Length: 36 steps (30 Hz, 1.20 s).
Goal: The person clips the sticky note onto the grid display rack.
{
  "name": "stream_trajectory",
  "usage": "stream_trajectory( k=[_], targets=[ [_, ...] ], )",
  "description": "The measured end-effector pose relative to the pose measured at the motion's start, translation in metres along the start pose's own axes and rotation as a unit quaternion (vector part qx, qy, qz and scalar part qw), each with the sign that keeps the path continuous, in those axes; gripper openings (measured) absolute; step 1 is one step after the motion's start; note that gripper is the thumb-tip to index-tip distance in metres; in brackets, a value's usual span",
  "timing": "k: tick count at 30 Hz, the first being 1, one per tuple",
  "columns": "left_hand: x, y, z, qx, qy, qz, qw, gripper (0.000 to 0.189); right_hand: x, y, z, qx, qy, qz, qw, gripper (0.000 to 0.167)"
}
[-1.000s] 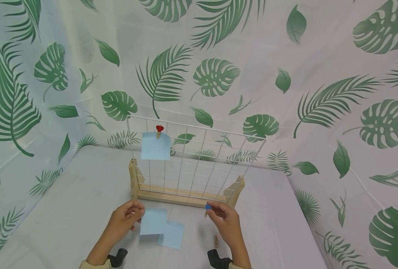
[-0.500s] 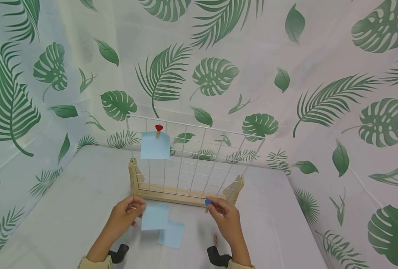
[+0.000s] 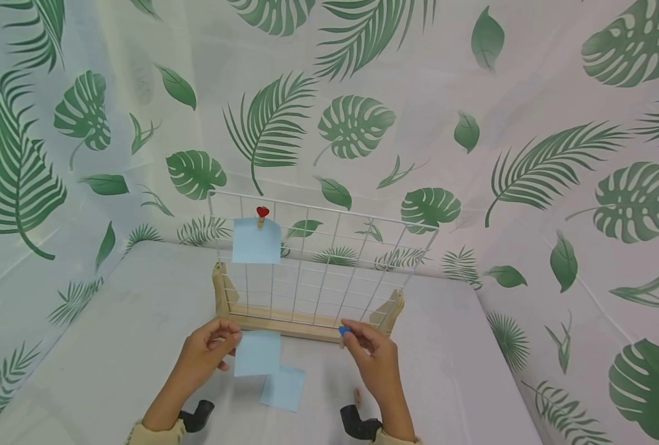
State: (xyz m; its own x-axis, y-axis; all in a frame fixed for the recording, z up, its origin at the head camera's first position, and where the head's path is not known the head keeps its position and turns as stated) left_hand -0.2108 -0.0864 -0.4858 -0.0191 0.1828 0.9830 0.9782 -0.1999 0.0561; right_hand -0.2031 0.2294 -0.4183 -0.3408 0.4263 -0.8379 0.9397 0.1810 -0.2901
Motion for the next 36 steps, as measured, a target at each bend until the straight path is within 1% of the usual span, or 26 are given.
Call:
stream_trajectory(
  k=[6, 9, 14, 18, 25, 36],
  targets=[
    [0.002, -0.001, -0.001, 0.007, 0.006, -0.002, 1.0, 0.006, -0.002, 0.0, 0.0, 0.004, 0.01, 0.006, 0.9999, 0.017],
    [0.004, -0.001, -0.001, 0.006, 0.009, 0.005, 0.9999, 0.007, -0.003, -0.001, -0.001, 0.002, 0.01, 0.012, 0.9999, 0.015],
    [0.008, -0.001, 0.001, 0.004, 0.014, 0.013, 0.9998, 0.009, -0.008, -0.003, -0.002, -0.001, 0.01, 0.0, 0.9999, 0.013],
    [0.013, -0.004, 0.002, 0.0, 0.007, 0.025, 0.9997, 0.01, -0.011, -0.004, -0.004, -0.002, 0.012, -0.012, 0.9999, 0.012],
    [0.023, -0.007, 0.002, -0.003, -0.006, 0.047, 0.9989, 0.01, -0.012, -0.007, -0.005, -0.009, 0.013, -0.014, 0.9998, 0.011],
    [0.038, -0.01, 0.006, -0.007, -0.008, 0.06, 0.9982, 0.014, -0.016, -0.01, -0.008, -0.008, 0.006, -0.005, 0.9999, 0.012]
  ],
)
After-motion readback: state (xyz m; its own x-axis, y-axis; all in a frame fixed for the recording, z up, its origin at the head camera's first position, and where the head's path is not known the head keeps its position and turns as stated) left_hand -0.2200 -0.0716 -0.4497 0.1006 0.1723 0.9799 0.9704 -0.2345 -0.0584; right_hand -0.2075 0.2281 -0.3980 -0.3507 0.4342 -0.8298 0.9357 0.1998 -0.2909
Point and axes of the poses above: each hand's wrist, its own y-axis away from the middle knuckle, its own z-axis out of the palm, x = y × z, the point moved 10 cm from there along -y, towards the middle knuckle, and after that the axes turned 11 degrees about -x, right-handed, at the moved point
